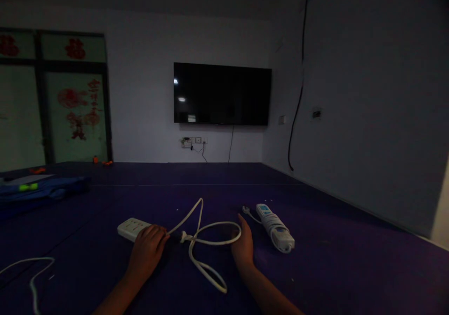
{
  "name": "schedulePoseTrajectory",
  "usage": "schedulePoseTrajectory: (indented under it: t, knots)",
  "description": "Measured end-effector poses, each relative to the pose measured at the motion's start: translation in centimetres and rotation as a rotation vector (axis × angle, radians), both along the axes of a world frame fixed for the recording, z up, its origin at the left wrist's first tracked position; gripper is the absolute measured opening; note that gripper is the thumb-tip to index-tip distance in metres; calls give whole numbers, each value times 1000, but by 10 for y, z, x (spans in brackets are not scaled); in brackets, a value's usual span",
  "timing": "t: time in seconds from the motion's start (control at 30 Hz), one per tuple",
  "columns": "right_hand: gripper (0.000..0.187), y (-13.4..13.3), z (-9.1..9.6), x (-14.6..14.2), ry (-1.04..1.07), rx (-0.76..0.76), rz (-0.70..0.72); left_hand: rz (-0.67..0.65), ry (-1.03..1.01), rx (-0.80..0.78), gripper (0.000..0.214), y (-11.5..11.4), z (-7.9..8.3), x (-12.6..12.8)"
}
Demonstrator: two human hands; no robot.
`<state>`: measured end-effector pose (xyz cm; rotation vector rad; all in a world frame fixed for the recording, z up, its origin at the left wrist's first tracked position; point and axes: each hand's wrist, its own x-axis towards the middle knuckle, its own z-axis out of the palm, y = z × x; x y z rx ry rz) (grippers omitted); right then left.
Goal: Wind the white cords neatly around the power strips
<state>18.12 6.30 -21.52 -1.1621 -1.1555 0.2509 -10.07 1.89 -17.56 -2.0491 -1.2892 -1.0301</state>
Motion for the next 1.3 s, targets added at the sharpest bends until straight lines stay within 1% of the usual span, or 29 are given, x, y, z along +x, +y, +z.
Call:
schedulePoseTrajectory:
  t: [0.1, 0.27, 0.4, 0.6, 0.67, 0.8, 0.87, 1.0, 1.1, 1.2, 1.3]
  knots:
    - [54, 0, 0, 3, -67, 26, -41, 23, -17, 22, 30, -1, 1, 1]
    - [46, 6, -4, 9, -125, 15, -60, 92, -66, 58, 31, -3, 4, 1]
    - [37, 7, -5, 11, -167, 3, -27, 134, -86, 68, 34, -5, 5, 0]
    - [35, -3, 4, 9, -335, -54, 15, 144, -57, 58, 35, -6, 7, -2]
    - [38, -8, 8, 8, -438, -95, -15, 146, -45, 59, 35, -6, 7, -2]
    - [47, -19, 15, 2, -879, -242, -184, 138, -20, 69, 35, -7, 7, -1]
    - [48, -23, 20, -1, -1000, -260, -206, 129, 7, 82, 34, -8, 6, 2]
    - [53, -29, 32, -4, -1022, -213, -129, 90, 78, 142, 33, -11, 6, 11]
    - [56, -36, 42, -7, -1047, -173, -38, 66, 79, 160, 31, -15, 7, 16]
    - [55, -43, 45, -13, -1112, -100, 128, 55, 76, 162, 31, -18, 8, 19]
    - [47, -47, 40, -21, -1169, -18, 306, 58, 83, 145, 31, -18, 8, 20]
